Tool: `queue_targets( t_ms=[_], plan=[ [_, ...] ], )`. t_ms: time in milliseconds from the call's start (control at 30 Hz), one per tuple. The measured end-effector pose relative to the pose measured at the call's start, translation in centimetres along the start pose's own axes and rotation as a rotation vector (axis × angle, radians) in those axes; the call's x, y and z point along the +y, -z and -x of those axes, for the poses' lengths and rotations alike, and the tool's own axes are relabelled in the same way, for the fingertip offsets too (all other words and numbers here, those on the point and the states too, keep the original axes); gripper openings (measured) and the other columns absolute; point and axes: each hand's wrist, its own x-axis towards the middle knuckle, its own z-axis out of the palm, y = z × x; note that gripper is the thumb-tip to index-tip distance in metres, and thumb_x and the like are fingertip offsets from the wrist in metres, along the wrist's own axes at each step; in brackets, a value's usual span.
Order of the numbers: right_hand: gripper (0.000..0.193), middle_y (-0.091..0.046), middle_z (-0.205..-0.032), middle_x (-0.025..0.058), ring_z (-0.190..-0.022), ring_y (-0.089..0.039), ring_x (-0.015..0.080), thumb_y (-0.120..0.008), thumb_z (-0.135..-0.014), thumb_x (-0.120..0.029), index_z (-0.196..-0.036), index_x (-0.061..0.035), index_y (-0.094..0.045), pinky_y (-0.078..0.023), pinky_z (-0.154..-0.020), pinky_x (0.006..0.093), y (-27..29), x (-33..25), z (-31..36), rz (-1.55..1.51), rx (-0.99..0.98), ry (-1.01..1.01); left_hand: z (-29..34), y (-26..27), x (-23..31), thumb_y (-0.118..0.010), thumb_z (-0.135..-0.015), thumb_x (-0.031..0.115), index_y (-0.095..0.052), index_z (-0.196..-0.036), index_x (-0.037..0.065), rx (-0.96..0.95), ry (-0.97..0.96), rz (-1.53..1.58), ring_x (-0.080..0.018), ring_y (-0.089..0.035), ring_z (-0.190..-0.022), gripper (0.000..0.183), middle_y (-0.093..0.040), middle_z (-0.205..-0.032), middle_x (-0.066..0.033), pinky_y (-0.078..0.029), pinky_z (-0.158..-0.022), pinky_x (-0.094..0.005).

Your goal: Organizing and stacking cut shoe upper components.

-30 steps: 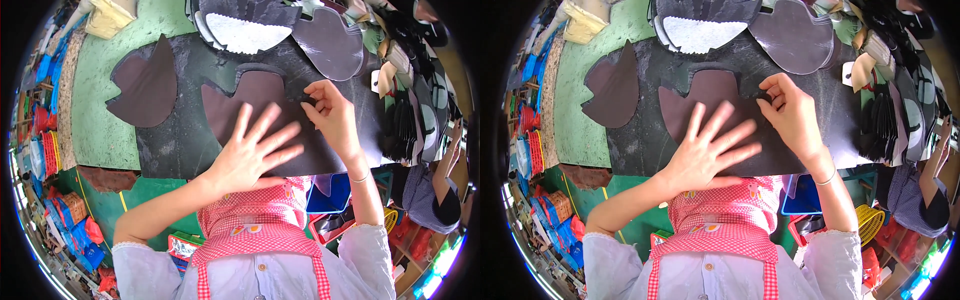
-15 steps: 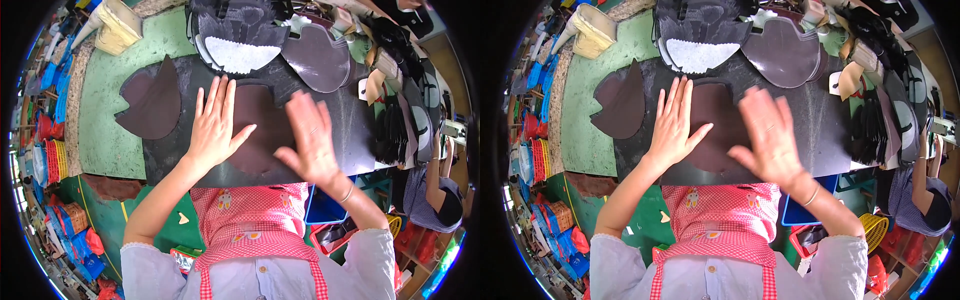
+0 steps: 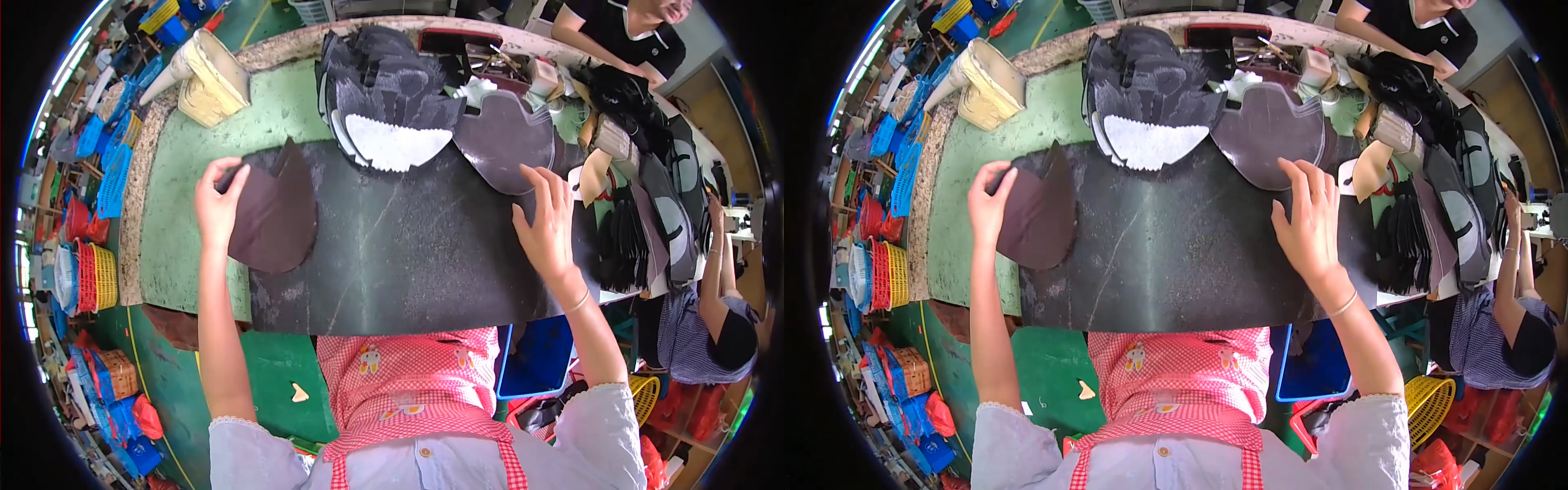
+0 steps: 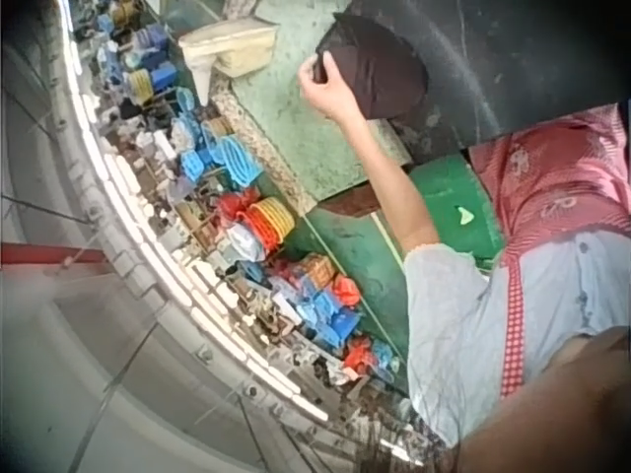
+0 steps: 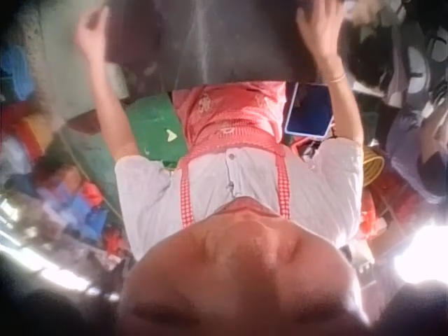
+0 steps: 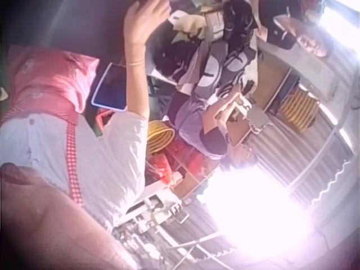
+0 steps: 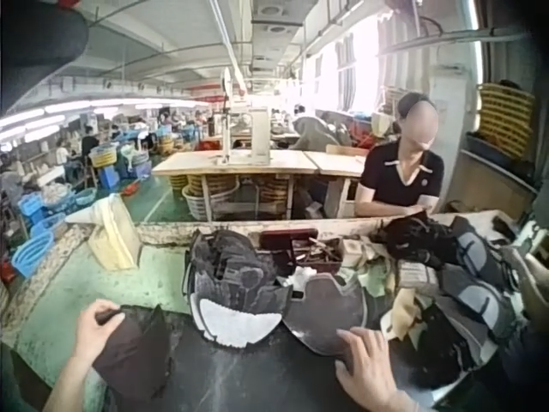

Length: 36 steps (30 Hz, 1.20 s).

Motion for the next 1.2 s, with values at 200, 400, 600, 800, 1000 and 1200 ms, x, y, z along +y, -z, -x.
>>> queue_targets(
  t_ms=[200,400,600,800,1000,1200],
  plan=[
    [0.013,-0.065,-0.093,0.0026,-0.093,-0.061,0.0245,-0.073,-0.08,-0.006,-0.092,-0.0076,-0.069,-0.047,-0.086,0.0396,-2.0,3.0,-1.3,-0.042,-0.119,0.08,-0.8,-0.4,-1.9,-0.081,-0.08,0.014,-0.062,-0.129,0.008,-0.236,-0.049,-0.007,-0.0241,-0.059,-0.115,0.053,-0.065,-0.126,-0.0086,-0.045,-0.102,-0.0359],
    [0.014,-0.063,-0.089,0.0055,-0.086,-0.06,0.0258,-0.074,-0.08,-0.006,-0.093,-0.0073,-0.068,-0.048,-0.082,0.0389,-1.6,2.5,0.2,-0.315,-0.267,-0.255,-2.8,3.9,-2.3,-0.081,-0.076,0.012,-0.055,-0.138,0.014,-0.121,-0.137,-0.43,-0.0325,-0.047,-0.133,0.068,-0.048,-0.143,-0.0186,-0.038,-0.112,-0.0408],
    [0.029,-0.058,-0.092,0.0115,-0.087,-0.06,0.0286,-0.073,-0.079,-0.002,-0.103,-0.0014,-0.058,-0.049,-0.08,0.0394,-2.5,-0.9,0.3,-0.246,-0.203,-0.076,1.1,-12.5,13.6,-0.081,-0.078,0.021,-0.05,-0.144,0.015,-0.48,-0.73,-0.112,-0.0326,-0.038,-0.142,0.073,-0.045,-0.15,-0.0148,-0.026,-0.119,-0.0537],
    [0.009,-0.061,-0.085,0.0076,-0.07,-0.058,0.0149,-0.07,-0.086,0.001,-0.094,0.0009,-0.067,-0.049,-0.067,0.0265,-2.1,1.8,0.8,-0.514,-0.169,-0.296,-0.3,-11.5,16.4,-0.059,-0.1,0.02,-0.068,-0.123,0.006,-0.339,-0.327,0.301,-0.0202,-0.072,-0.092,0.028,-0.074,-0.106,-0.0143,-0.053,-0.079,-0.0298],
    [0.009,-0.067,-0.088,-0.0037,-0.079,-0.057,0.0013,-0.07,-0.092,-0.006,-0.099,-0.0001,-0.07,-0.047,-0.073,0.0184,-1.5,2.4,0.1,-0.985,-0.162,-0.594,11.6,-6.2,18.0,-0.074,-0.085,0.025,-0.069,-0.111,0.011,-0.75,-0.698,0.051,-0.0295,-0.062,-0.111,0.03,-0.065,-0.119,-0.011,-0.049,-0.094,-0.0372],
    [0.012,-0.07,-0.092,0.0036,-0.079,-0.061,0.0078,-0.071,-0.091,-0.005,-0.102,-0.0014,-0.074,-0.049,-0.073,0.0226,2.4,-6.2,2.2,-0.914,-0.479,-0.352,13.8,-8.8,20.6,-0.056,-0.101,0.013,-0.055,-0.09,-0.001,-0.801,0.026,0.55,-0.0184,-0.057,-0.07,0.018,-0.054,-0.08,-0.0091,-0.046,-0.067,-0.0313]
  ],
)
